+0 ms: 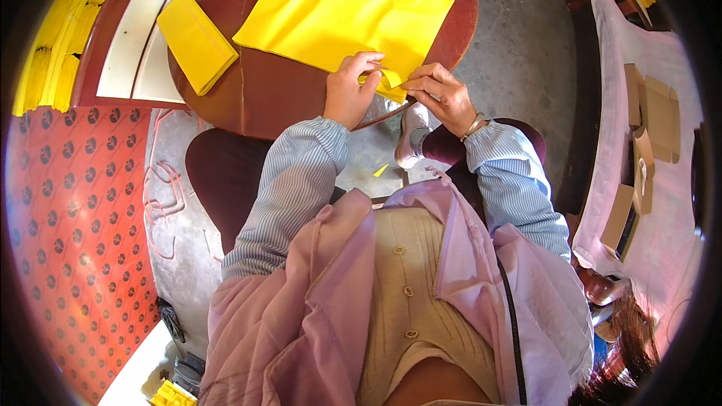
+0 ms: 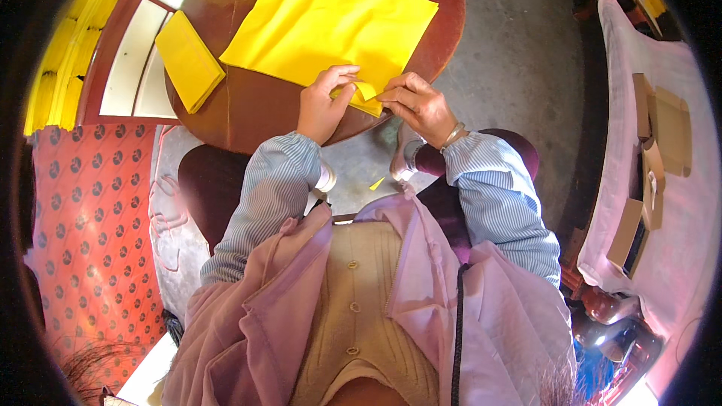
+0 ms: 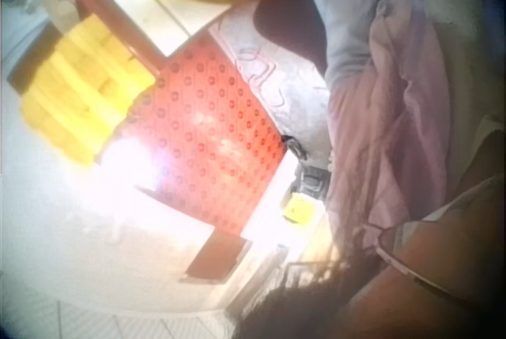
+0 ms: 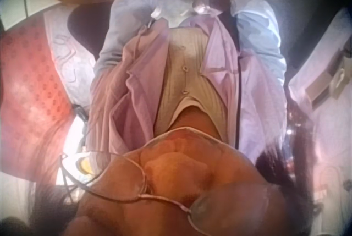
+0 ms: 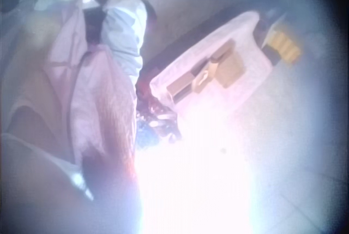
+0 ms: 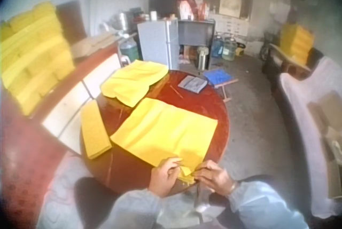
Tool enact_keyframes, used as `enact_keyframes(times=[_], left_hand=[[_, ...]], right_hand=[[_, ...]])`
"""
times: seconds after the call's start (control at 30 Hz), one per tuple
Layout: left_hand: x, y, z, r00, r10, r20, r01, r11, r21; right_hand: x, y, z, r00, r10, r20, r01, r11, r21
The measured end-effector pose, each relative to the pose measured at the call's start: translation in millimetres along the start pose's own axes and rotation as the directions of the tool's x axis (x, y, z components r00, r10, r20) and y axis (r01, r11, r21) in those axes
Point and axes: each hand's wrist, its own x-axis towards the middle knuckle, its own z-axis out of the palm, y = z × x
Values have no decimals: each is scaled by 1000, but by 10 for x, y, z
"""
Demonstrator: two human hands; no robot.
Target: The person folds yellow cloths on a round wooden table. They smooth each fold, stack the folded pieces, and repeat the process with additional cloths. The workspace includes a stack of finished folded cloths and a patterned floor mat nearby.
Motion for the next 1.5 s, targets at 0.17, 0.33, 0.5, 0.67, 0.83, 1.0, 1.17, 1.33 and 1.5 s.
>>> enact_keyframes(times=[0.17,0.33,0.5,0.67,0.83,1.0,1.17,1.33,1.5], left_hand=[[-12,18,12,1000,11,-19,-11,1000,26],[-24,42,19,999,-38,-26,39,998,53],[-21,57,-22,1000,-25,-9,26,999,28],[-29,53,-79,996,88,27,-90,993,70],[-47,50,77,997,-3,-77,10,996,94],[-33,2,91,995,-35,-89,44,993,105],[-21,14,9,999,-45,-16,46,997,65],[-30,84,-102,995,-75,72,73,997,20],[-33,94,-72,1000,12,23,-14,998,56]], right_hand=[[2,26,22,995,100,-9,-99,994,54],[-4,35,69,980,196,-40,-186,967,177],[-24,49,93,967,243,-81,-223,954,203],[-23,65,123,952,290,-99,-261,937,231],[-56,33,157,959,246,-142,-219,958,183],[-90,-3,152,974,187,-126,-169,975,144],[-44,18,161,977,156,-146,-133,979,155],[-50,34,165,943,313,-110,-277,926,258],[-40,30,200,944,297,-145,-258,936,238]])
